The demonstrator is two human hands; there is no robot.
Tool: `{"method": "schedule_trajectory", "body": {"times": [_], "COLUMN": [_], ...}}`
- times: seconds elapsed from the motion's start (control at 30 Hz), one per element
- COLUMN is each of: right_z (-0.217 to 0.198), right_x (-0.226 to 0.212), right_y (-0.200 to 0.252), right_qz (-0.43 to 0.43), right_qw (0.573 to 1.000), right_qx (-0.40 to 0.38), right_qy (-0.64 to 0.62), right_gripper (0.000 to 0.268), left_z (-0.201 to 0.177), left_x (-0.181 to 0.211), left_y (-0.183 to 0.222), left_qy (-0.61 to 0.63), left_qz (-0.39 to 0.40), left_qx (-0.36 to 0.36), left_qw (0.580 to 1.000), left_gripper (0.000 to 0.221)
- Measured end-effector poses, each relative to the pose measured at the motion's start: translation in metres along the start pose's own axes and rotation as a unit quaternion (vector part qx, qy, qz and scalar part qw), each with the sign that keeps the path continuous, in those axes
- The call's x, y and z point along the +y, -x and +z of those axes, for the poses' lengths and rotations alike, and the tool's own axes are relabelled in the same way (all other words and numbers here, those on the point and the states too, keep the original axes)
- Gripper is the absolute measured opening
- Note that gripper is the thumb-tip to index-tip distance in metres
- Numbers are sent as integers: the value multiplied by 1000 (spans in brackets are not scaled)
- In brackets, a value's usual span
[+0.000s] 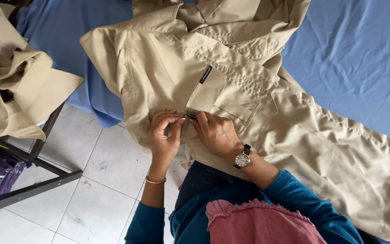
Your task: Trimming loose threads from the pocket and flap of a tan garment using a small hand-held thread trimmer.
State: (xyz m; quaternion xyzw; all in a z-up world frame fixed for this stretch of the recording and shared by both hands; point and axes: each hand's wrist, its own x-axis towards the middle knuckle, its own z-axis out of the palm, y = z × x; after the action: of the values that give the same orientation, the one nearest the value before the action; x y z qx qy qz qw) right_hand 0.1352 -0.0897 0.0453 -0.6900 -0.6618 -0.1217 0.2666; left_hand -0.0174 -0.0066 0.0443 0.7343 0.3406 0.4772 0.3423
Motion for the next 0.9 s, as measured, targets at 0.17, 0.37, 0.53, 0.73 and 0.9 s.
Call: {"method": "schedule_trajectory", "body": {"times": [0.17, 0.37, 0.53, 0.73, 0.9], "right_z": [-9, 0, -3, -2, -4], "right_x": [1, 4, 0, 4, 5], "right_y": [-3, -5, -7, -7, -4], "right_qz": [-10, 23, 26, 37, 49], "right_qw": [999, 1000, 1000, 999, 997], "right_qx": [-10, -5, -15, -33, -52], "right_qy": [-36, -16, -7, -12, -30], "right_gripper": [19, 23, 22, 21, 23], "left_z": [-2, -2, -2, -10, -32], "left_x": [-2, -4, -3, -9, -3], "left_y": [0, 0, 0, 4, 20], "left_qy": [2, 8, 6, 81, 168], "left_qz": [-9, -7, -9, -58, -141], "left_qx": [-2, -18, -20, -34, -35], "left_qw": [1000, 1000, 1000, 994, 975], "left_gripper": [8, 8, 7, 4, 4]}}
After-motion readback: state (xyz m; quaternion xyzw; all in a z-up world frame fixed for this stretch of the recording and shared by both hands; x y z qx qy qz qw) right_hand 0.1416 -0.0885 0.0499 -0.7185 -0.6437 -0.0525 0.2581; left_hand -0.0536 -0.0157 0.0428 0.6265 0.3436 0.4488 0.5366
